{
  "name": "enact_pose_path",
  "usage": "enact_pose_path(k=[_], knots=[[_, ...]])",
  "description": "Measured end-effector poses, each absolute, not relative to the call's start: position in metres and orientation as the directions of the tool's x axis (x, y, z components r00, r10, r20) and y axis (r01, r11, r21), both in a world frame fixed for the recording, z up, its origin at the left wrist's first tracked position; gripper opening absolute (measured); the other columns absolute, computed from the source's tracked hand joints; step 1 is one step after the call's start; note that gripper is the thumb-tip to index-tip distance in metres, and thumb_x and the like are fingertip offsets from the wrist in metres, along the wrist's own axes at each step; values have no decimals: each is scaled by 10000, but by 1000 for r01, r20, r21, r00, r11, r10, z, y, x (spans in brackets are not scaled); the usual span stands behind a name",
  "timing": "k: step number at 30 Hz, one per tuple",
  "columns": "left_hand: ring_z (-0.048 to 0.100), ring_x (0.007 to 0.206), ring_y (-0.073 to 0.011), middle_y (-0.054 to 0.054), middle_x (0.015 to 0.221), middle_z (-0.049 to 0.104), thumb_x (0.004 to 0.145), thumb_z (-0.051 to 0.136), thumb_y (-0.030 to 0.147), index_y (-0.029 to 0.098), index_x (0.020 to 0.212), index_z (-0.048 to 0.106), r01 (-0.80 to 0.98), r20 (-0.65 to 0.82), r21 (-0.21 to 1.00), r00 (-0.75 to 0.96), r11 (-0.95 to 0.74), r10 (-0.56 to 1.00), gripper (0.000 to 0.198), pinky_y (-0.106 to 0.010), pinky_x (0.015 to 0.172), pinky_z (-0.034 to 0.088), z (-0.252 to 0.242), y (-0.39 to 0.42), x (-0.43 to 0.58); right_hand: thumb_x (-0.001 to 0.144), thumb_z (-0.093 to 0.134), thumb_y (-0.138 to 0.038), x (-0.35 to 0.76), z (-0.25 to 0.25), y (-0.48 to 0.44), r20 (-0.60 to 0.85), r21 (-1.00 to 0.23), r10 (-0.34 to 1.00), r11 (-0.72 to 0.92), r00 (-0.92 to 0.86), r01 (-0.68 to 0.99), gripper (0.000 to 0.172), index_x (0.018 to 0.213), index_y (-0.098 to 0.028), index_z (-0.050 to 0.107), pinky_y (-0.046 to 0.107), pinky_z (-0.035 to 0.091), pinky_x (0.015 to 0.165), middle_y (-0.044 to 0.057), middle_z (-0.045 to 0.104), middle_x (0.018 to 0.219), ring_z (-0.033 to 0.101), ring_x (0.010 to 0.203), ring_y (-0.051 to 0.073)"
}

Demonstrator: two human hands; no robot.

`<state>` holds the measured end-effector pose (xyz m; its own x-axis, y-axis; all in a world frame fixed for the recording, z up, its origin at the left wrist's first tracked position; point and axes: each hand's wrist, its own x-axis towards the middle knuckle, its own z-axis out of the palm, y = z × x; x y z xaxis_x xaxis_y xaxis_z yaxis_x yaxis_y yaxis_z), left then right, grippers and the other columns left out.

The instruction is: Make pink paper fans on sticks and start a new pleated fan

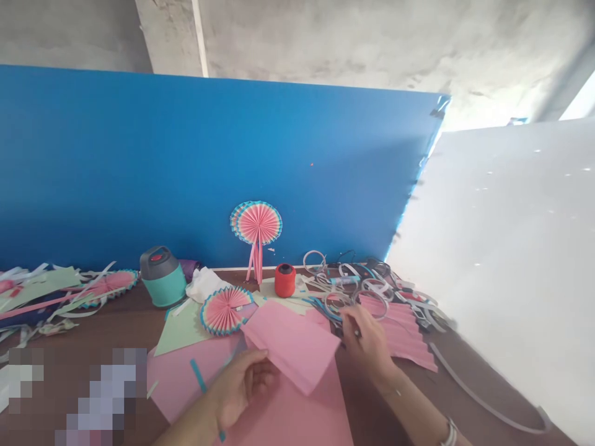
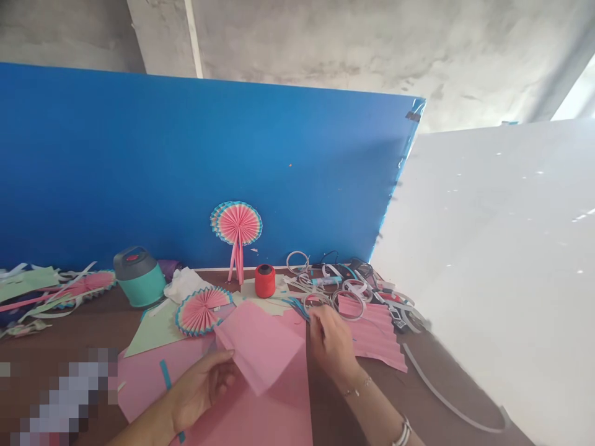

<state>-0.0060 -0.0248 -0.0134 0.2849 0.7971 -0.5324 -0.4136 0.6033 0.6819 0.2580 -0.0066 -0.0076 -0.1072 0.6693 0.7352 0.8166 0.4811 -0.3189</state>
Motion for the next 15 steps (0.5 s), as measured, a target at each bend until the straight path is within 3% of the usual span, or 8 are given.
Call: enact_pose_path(k=[3,6,9,12,15], knots=[[574,395,-113,-7,497,640,589,740,258,147,587,581,-316,-466,704,471,637,749,194,-173,368,405,-13,-34,-5,811,403,-118,267,-3,4,331,-261,944,107,-16,959,161,816,-170,556,286,359,603,88,641,810,592,747,207],[556,380,-115,-36,496,637,581,716,332,125,539,603,-163,-409,787,586,596,700,240,-190,366,388,-12,-39,-3,731,452,-89,264,0,4,75,-145,997,0,11,989,151,806,-149,569,285,331,628,118,646,885,592,816,226],[541,392,-98,-39,513,637,588,673,310,121,521,612,-98,-410,821,584,562,701,210,-188,396,383,-12,-41,2,678,459,-37,257,4,-2,-10,-112,1000,-23,22,993,302,942,-133,572,283,308,635,132,649,959,595,873,235],[512,420,-83,34,447,560,516,643,179,160,468,529,-119,-495,722,601,682,628,126,-180,451,386,-13,-47,8,653,463,-10,257,6,-6,-50,-122,998,-50,45,991,430,1057,-132,544,283,280,613,143,649,997,598,878,242],[497,446,-79,54,447,531,478,602,107,165,470,509,-90,-554,652,622,753,554,110,-172,459,360,-11,-57,12,632,471,-25,266,7,-8,-55,-182,998,-45,36,982,399,995,-163,562,271,255,581,102,664,923,594,816,215]])
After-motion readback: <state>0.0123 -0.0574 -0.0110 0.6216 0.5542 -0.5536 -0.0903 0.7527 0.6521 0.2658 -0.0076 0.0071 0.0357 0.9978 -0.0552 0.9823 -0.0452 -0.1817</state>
